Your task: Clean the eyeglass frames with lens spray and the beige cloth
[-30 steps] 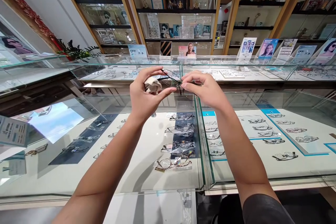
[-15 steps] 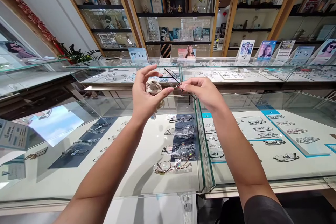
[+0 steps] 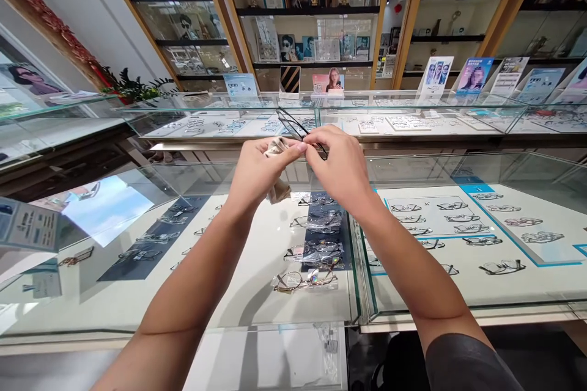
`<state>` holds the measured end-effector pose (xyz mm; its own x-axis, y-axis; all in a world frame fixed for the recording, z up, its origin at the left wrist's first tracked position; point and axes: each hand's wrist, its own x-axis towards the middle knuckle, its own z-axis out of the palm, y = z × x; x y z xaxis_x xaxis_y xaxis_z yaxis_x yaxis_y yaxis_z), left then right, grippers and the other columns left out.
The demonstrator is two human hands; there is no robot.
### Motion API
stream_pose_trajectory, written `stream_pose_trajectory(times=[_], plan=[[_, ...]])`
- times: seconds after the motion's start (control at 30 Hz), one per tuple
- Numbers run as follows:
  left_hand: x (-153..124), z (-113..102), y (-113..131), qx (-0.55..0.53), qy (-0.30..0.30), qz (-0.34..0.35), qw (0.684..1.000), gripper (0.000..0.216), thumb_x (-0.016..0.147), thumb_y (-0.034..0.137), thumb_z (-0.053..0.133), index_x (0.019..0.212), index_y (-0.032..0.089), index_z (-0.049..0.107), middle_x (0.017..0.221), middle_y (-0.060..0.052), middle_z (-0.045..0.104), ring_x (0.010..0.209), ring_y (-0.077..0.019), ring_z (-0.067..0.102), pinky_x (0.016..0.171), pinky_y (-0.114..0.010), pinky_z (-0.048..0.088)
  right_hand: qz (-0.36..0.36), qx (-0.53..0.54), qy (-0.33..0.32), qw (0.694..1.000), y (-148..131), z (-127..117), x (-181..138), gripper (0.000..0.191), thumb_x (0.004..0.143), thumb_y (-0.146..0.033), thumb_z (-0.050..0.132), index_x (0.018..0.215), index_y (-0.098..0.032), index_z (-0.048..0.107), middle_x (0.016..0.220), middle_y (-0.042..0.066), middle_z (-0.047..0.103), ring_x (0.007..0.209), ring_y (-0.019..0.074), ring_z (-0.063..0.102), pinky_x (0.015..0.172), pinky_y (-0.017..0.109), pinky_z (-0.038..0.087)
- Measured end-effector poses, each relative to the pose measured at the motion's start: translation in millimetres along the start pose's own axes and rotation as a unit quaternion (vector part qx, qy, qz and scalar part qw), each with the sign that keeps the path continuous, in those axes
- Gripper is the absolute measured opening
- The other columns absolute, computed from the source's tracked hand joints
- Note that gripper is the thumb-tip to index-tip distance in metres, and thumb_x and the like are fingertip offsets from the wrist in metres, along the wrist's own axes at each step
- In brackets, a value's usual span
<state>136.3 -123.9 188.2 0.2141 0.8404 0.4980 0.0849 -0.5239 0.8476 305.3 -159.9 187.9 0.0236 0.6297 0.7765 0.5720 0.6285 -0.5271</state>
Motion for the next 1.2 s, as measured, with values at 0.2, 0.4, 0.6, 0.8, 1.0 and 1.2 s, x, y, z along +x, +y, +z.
stream_pose_trajectory(times=[0.2, 0.4, 0.6, 0.8, 1.0, 1.2], plan=[[6.0, -3.5, -4.7, -0.021, 0.013, -0.015, 1.000, 0.034, 0.076, 0.047, 0.090, 0.082, 0.017, 0.077, 0.063, 0.003, 0.059, 0.061, -0.0108, 0.050, 0.057, -0.023, 0.038, -0.022, -0.027, -0.027, 0.999, -12.3, 0.4, -4.3, 0.016, 0.097, -0.020, 0.066, 0.098, -0.023, 0.082, 0.112, 0.007, 0.080, 0.105, 0.0270, 0.072, 0.097, 0.048, 0.057], [-1.6, -15.6, 13.9, 0.054, -0.021, 0.004, 0.998, 0.026, 0.080, 0.040, 0.085, 0.078, 0.016, 0.074, 0.060, 0.003, 0.054, 0.058, -0.0100, 0.046, 0.056, -0.024, 0.037, -0.016, -0.018, -0.045, 0.999, -28.3, -23.0, -7.7, 0.012, 0.097, -0.025, 0.068, 0.093, -0.021, 0.079, 0.092, 0.004, 0.074, 0.085, 0.0208, 0.067, 0.081, 0.040, 0.055], [-12.4, -38.9, 32.7, 0.192, -0.156, -0.017, 0.969, 0.019, 0.083, 0.036, 0.078, 0.081, 0.017, 0.079, 0.064, 0.000, 0.063, 0.057, -0.0115, 0.049, 0.055, -0.025, 0.036, 0.037, 0.049, -0.059, 0.996, -26.2, -56.8, -18.3, 0.025, 0.099, -0.039, 0.070, 0.084, -0.020, 0.075, 0.073, 0.000, 0.063, 0.067, 0.0138, 0.055, 0.065, 0.032, 0.049], [-26.9, -29.4, 9.3, 0.396, -0.315, 0.032, 0.862, 0.010, 0.084, 0.023, 0.069, 0.083, 0.020, 0.079, 0.077, -0.004, 0.076, 0.069, -0.0173, 0.063, 0.063, -0.028, 0.038, 0.194, 0.071, -0.047, 0.977, 29.4, -61.3, -53.9, 0.029, 0.091, -0.045, 0.072, 0.079, -0.020, 0.079, 0.063, -0.001, 0.055, 0.061, 0.0140, 0.049, 0.058, 0.032, 0.050], [-46.7, -5.0, -8.4, 0.542, -0.369, 0.074, 0.752, 0.011, 0.087, 0.020, 0.064, 0.084, 0.021, 0.075, 0.086, -0.010, 0.078, 0.082, -0.0267, 0.070, 0.062, -0.032, 0.034, 0.250, 0.037, -0.043, 0.967, 92.4, -45.3, -83.2, 0.031, 0.089, -0.045, 0.069, 0.073, -0.019, 0.077, 0.062, 0.000, 0.054, 0.062, 0.0163, 0.047, 0.059, 0.033, 0.044], [-40.8, -16.4, -15.6, 0.369, -0.370, -0.011, 0.852, 0.017, 0.088, 0.035, 0.066, 0.087, 0.021, 0.076, 0.076, -0.003, 0.071, 0.068, -0.0194, 0.062, 0.064, -0.030, 0.040, 0.125, 0.107, -0.164, 0.973, 87.7, -35.6, -92.6, 0.036, 0.088, -0.040, 0.078, 0.121, -0.025, 0.077, 0.082, -0.001, 0.057, 0.072, 0.0162, 0.048, 0.069, 0.032, 0.041]])
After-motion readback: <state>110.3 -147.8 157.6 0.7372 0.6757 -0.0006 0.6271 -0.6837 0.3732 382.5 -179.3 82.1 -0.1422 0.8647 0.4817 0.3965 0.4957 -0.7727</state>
